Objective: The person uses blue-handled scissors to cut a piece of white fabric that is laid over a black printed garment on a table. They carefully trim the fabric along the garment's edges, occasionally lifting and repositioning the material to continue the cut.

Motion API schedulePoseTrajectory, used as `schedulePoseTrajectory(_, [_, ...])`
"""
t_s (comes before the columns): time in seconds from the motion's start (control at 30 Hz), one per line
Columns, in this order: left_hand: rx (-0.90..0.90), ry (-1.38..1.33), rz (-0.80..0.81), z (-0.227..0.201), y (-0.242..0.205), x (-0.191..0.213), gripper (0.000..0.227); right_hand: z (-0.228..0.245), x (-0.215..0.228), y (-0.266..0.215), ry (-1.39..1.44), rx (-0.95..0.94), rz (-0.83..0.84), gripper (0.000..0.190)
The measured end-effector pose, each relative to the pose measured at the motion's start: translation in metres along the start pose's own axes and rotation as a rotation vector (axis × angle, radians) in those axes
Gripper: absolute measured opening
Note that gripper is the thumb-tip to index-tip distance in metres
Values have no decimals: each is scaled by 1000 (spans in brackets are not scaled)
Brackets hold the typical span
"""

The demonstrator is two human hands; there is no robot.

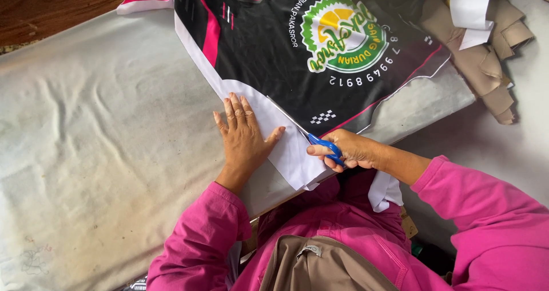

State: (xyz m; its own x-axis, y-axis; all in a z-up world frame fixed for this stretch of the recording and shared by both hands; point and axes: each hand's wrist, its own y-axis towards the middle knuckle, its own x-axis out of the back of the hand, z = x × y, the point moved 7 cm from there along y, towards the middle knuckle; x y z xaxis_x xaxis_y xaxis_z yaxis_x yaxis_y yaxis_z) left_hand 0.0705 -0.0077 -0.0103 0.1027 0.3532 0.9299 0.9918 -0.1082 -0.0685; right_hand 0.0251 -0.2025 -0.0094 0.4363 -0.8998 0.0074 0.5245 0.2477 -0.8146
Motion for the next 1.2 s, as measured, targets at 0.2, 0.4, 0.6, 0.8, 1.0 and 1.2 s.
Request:
schedulePoseTrajectory(0.2, [6,-3,12,1,1,-1,103,19,-4,2,-33,9,-8,41])
schedulePoseTrajectory(0.4, [3,-6,6,1,1,-1,103,26,-4,-1,-87,0,-18,40])
schedulePoseTrajectory(0.6, [4,-18,7,3,2,-2,103,24,3,3,-120,-26,-24,39])
schedulePoseTrajectory(0.8, [1,-32,14,2,2,-1,105,31,-1,8,-114,-44,8,38])
schedulePoseTrajectory(1.0, [-4,-42,6,3,2,-1,104,43,-5,9,-119,-53,31,37])
schedulePoseTrajectory(1.2, [5,-42,7,4,3,-2,103,34,1,21,-94,-65,53,37])
